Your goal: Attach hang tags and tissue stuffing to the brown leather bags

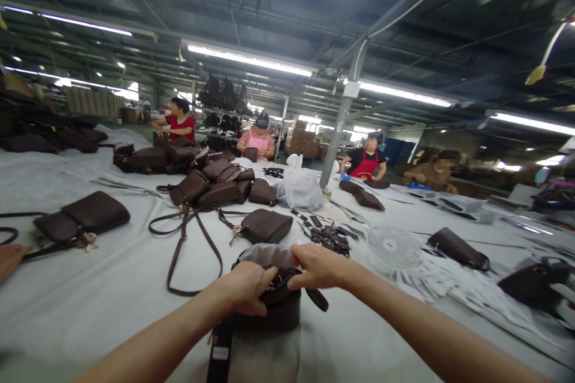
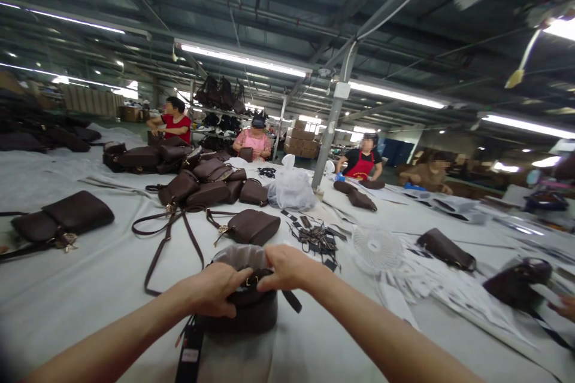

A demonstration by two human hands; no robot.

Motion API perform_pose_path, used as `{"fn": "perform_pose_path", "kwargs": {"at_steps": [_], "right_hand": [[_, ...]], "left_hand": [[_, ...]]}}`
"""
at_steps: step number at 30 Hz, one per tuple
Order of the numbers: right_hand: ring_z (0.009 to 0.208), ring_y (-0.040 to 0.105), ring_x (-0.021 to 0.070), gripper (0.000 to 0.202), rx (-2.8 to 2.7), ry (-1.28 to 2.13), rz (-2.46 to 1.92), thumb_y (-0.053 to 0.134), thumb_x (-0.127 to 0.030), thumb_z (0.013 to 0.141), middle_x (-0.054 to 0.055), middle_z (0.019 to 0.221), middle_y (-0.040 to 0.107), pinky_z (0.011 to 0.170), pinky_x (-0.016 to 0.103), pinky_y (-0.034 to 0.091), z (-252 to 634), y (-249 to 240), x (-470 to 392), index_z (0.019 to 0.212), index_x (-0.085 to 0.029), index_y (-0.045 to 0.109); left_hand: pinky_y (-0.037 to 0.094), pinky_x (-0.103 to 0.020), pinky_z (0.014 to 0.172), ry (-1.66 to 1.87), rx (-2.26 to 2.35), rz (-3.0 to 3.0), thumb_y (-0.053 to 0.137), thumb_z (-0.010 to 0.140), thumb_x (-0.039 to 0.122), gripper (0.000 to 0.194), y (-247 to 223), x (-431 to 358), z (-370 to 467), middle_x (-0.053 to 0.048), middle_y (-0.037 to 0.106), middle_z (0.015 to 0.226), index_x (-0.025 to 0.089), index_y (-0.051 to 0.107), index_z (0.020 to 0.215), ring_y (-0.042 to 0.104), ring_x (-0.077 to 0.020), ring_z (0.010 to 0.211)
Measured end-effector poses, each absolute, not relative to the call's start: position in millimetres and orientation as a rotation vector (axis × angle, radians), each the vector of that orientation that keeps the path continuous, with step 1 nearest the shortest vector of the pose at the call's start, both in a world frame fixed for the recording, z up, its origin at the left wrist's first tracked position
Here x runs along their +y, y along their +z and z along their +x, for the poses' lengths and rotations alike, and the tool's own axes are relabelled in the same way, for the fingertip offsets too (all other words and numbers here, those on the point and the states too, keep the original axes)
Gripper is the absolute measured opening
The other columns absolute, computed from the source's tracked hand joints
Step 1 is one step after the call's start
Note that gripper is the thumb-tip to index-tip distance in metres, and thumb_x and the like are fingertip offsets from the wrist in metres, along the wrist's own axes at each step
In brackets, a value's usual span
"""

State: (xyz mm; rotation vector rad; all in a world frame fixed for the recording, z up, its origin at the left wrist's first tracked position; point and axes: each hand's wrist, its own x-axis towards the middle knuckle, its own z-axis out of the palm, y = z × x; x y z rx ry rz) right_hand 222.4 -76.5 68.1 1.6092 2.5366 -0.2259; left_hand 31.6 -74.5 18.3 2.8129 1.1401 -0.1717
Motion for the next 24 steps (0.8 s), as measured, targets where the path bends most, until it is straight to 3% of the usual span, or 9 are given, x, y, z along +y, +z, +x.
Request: {"fn": "perform_pose_path", "kwargs": {"at_steps": [3, 6, 9, 11, 14, 18, 24], "right_hand": [[0.093, 0.062, 0.0260, 0.039, 2.523, 0.018, 1.682, 0.066, -0.024, 0.072, 0.011, 0.105, 0.066, 0.067, 0.029, 0.040, 230, 46, -85, 0.109, -0.017, 0.053], [0.093, 0.063, 0.0242, 0.039, 2.541, 0.075, 1.764, 0.051, -0.009, 0.077, 0.010, 0.101, 0.067, 0.069, 0.029, 0.039, 240, 37, -85, 0.115, -0.016, 0.048], [0.094, 0.061, 0.0213, 0.039, 2.690, 0.030, 1.760, 0.049, -0.005, 0.076, 0.008, 0.101, 0.066, 0.074, 0.028, 0.040, 250, 38, -82, 0.112, -0.017, 0.052], [0.093, 0.061, 0.0189, 0.031, 2.819, -0.013, 1.659, 0.048, -0.006, 0.079, 0.007, 0.100, 0.065, 0.076, 0.026, 0.041, 252, 39, -82, 0.105, -0.019, 0.058], [0.090, 0.061, 0.0169, 0.026, 2.958, -0.057, 1.548, 0.052, -0.016, 0.086, 0.004, 0.100, 0.065, 0.076, 0.025, 0.042, 250, 37, -82, 0.110, -0.022, 0.061], [0.090, 0.064, 0.0182, 0.023, 2.889, 0.062, 1.573, 0.054, -0.028, 0.089, 0.004, 0.105, 0.065, 0.072, 0.025, 0.043, 241, 33, -78, 0.109, -0.026, 0.064], [0.090, 0.066, 0.0228, 0.023, 2.620, 0.157, 1.573, 0.054, -0.010, 0.081, 0.008, 0.095, 0.071, 0.068, 0.027, 0.045, 222, 37, -59, 0.093, -0.023, 0.070]], "left_hand": [[0.053, -0.039, 0.070, -0.325, 1.134, 2.811, 0.075, 0.063, 0.038, 0.069, 24, -74, 45, -0.015, 0.072, 0.099, 0.018, 0.058, 0.126, 0.068, -0.0348, 0.088], [0.051, -0.035, 0.065, -0.376, 1.118, 2.781, 0.077, 0.062, 0.041, 0.064, 38, -74, 46, -0.012, 0.073, 0.096, 0.019, 0.062, 0.121, 0.068, -0.0328, 0.085], [0.050, -0.030, 0.067, -0.053, 1.056, 2.797, 0.067, 0.075, 0.035, 0.034, 55, -72, 36, -0.005, 0.072, 0.089, 0.026, 0.069, 0.108, 0.066, -0.0249, 0.082], [0.049, -0.031, 0.075, 0.277, 1.101, 2.868, 0.060, 0.082, 0.026, 0.024, 60, -67, 31, -0.003, 0.070, 0.097, 0.028, 0.070, 0.104, 0.064, -0.0229, 0.089], [0.048, -0.035, 0.085, 0.453, 1.190, 2.917, 0.059, 0.081, 0.018, 0.027, 49, -55, 32, -0.005, 0.066, 0.111, 0.027, 0.071, 0.104, 0.059, -0.0248, 0.100], [0.048, -0.028, 0.089, 0.400, 1.157, 2.769, 0.053, 0.078, 0.005, 0.037, 17, -39, 37, -0.004, 0.070, 0.105, 0.023, 0.070, 0.106, 0.061, -0.0196, 0.099], [0.049, -0.028, 0.086, 0.208, 1.277, 2.725, 0.052, 0.074, 0.003, 0.040, 14, -32, 41, -0.003, 0.073, 0.100, 0.024, 0.071, 0.102, 0.065, -0.0193, 0.096]]}}
